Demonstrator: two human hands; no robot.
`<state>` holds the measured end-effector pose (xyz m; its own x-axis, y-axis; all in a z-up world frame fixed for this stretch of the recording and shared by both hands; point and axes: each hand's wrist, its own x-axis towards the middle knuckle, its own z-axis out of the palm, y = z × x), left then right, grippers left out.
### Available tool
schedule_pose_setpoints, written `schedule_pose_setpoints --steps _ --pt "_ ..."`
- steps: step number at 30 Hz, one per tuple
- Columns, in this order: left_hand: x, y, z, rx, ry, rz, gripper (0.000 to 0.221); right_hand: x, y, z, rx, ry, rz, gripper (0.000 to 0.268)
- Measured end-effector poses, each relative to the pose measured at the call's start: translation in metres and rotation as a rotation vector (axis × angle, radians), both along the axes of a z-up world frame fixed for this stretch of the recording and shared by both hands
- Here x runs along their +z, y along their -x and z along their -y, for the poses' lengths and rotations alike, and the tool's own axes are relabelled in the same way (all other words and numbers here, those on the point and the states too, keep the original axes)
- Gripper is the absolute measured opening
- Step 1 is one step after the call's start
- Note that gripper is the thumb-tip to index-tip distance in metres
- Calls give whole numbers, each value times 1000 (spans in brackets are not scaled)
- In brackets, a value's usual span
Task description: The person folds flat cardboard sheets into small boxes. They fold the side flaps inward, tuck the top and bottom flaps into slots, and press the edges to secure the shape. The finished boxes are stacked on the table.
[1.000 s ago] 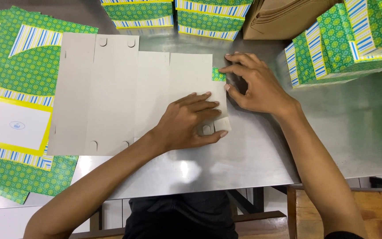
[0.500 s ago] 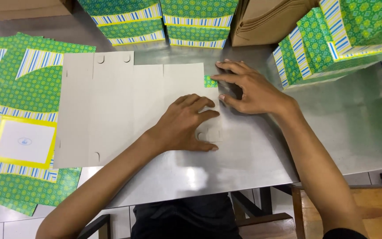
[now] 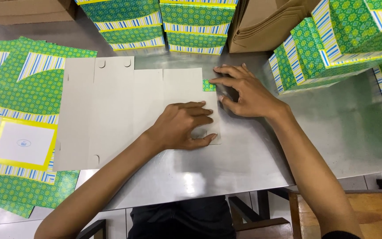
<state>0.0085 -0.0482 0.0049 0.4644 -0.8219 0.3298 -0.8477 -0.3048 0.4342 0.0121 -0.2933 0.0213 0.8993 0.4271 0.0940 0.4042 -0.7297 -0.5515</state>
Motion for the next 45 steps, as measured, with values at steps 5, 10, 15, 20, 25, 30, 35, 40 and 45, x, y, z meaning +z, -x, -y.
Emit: schedule_pose_setpoints --steps 5,10,15,20,25,30,35,40,45 --pt "7 1 0 -18 -19 14 61 -1 0 0 2 -12 5 43" --pt "1 4 1 -12 -40 27 51 1 1 -2 -14 -10 -8 45" --pt "7 7 0 -13 -34 30 47 0 1 -2 -18 -7 -5 44" --pt "4 5 2 18 26 26 32 0 0 1 10 8 -26 49" --pt "-9 -5 6 48 98 31 24 24 7 -1 98 17 -200 74" --pt "-11 -15 3 62 171 -46 39 18 7 3 151 36 -269 103" --pt "-17 -23 4 143 56 -142 68 15 4 5 167 18 -312 101" --pt "-7 -20 5 128 -28 -234 76 16 5 -2 140 99 -315 112" --pt "-11 -26 1 93 -179 -123 73 10 7 -7 137 97 -298 114"
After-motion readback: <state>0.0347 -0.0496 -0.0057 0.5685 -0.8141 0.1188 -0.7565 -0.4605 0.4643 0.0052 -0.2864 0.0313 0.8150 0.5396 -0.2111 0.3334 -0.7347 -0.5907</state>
